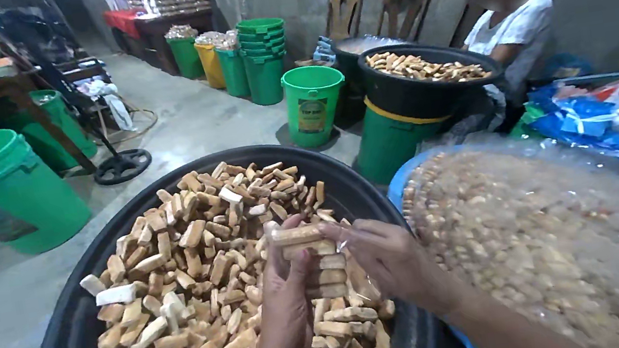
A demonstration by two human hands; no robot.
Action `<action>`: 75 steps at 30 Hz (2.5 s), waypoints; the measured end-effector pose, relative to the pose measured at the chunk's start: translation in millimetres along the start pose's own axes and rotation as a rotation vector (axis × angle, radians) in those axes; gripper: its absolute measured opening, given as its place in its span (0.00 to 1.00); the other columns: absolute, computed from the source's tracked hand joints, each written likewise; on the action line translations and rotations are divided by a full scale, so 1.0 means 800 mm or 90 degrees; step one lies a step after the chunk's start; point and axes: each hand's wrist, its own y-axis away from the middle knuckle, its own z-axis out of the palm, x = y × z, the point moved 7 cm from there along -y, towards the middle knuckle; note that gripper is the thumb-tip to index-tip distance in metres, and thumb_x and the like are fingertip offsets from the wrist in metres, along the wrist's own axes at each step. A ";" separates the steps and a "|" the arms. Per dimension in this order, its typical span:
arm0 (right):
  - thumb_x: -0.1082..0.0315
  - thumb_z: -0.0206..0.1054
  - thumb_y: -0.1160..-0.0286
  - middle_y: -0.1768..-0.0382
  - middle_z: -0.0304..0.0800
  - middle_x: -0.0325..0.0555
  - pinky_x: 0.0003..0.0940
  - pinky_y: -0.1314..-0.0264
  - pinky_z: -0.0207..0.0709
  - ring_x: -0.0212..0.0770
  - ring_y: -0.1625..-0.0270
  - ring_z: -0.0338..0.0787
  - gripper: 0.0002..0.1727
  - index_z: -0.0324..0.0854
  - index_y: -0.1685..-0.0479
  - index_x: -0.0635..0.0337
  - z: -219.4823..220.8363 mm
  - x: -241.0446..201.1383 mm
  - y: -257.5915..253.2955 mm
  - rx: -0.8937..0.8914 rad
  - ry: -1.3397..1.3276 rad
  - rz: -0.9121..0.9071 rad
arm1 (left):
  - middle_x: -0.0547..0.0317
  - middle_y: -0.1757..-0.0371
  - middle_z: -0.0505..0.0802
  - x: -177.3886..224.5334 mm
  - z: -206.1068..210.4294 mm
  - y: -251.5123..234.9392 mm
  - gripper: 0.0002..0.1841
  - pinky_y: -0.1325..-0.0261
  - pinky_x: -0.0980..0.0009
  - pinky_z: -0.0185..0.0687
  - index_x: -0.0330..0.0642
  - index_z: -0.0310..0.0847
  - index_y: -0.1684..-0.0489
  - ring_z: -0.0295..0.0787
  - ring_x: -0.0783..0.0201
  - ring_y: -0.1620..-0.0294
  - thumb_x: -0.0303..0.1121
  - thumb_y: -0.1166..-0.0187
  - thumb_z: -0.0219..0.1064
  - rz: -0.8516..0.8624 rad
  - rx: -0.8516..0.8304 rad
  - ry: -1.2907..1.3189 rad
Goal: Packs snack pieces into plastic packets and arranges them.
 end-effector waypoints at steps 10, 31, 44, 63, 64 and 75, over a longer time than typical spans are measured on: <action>0.81 0.55 0.22 0.56 0.92 0.59 0.38 0.51 0.83 0.43 0.58 0.90 0.13 0.86 0.54 0.76 0.022 -0.004 0.026 -0.341 -0.414 0.238 | 0.64 0.41 0.88 0.008 -0.025 -0.013 0.28 0.56 0.77 0.90 0.38 0.57 0.15 0.90 0.78 0.57 0.30 0.16 0.55 0.046 -0.026 -0.309; 0.74 0.64 0.20 0.63 0.89 0.63 0.41 0.48 0.82 0.48 0.58 0.89 0.12 0.86 0.63 0.79 0.021 0.003 0.035 -0.067 -0.360 0.265 | 0.69 0.48 0.83 0.017 -0.022 -0.016 0.30 0.52 0.77 0.89 0.27 0.45 0.17 0.87 0.84 0.59 0.33 0.13 0.50 0.096 -0.105 -0.449; 0.74 0.63 0.18 0.60 0.89 0.63 0.42 0.49 0.82 0.47 0.58 0.89 0.12 0.84 0.52 0.80 0.059 -0.010 0.033 -0.270 -0.484 0.307 | 0.70 0.43 0.84 0.028 -0.027 -0.013 0.20 0.48 0.83 0.85 0.25 0.64 0.27 0.85 0.90 0.54 0.26 0.15 0.55 0.163 -0.074 -0.462; 0.74 0.68 0.23 0.58 0.90 0.65 0.43 0.46 0.81 0.49 0.55 0.89 0.13 0.85 0.52 0.80 -0.022 0.028 0.063 -0.042 -0.434 0.394 | 0.83 0.48 0.88 -0.037 0.048 -0.007 0.10 0.49 0.82 0.86 0.39 0.74 0.40 0.85 0.89 0.54 0.30 0.13 0.57 0.147 -0.221 -0.457; 0.75 0.66 0.22 0.63 0.89 0.60 0.39 0.51 0.81 0.44 0.60 0.88 0.11 0.85 0.58 0.80 -0.047 0.038 0.066 0.010 -0.417 0.388 | 0.82 0.44 0.86 -0.046 0.065 -0.010 0.13 0.48 0.81 0.85 0.38 0.71 0.34 0.84 0.88 0.51 0.33 0.10 0.54 0.127 -0.236 -0.437; 0.69 0.59 0.13 0.79 0.76 0.35 0.23 0.72 0.77 0.26 0.79 0.76 0.12 0.73 0.69 0.60 -0.309 0.241 0.219 0.399 -0.107 0.586 | 0.49 0.49 0.92 -0.167 0.223 -0.059 0.13 0.53 0.65 0.92 0.33 0.84 0.41 0.93 0.63 0.56 0.25 0.17 0.58 0.186 -0.483 -0.715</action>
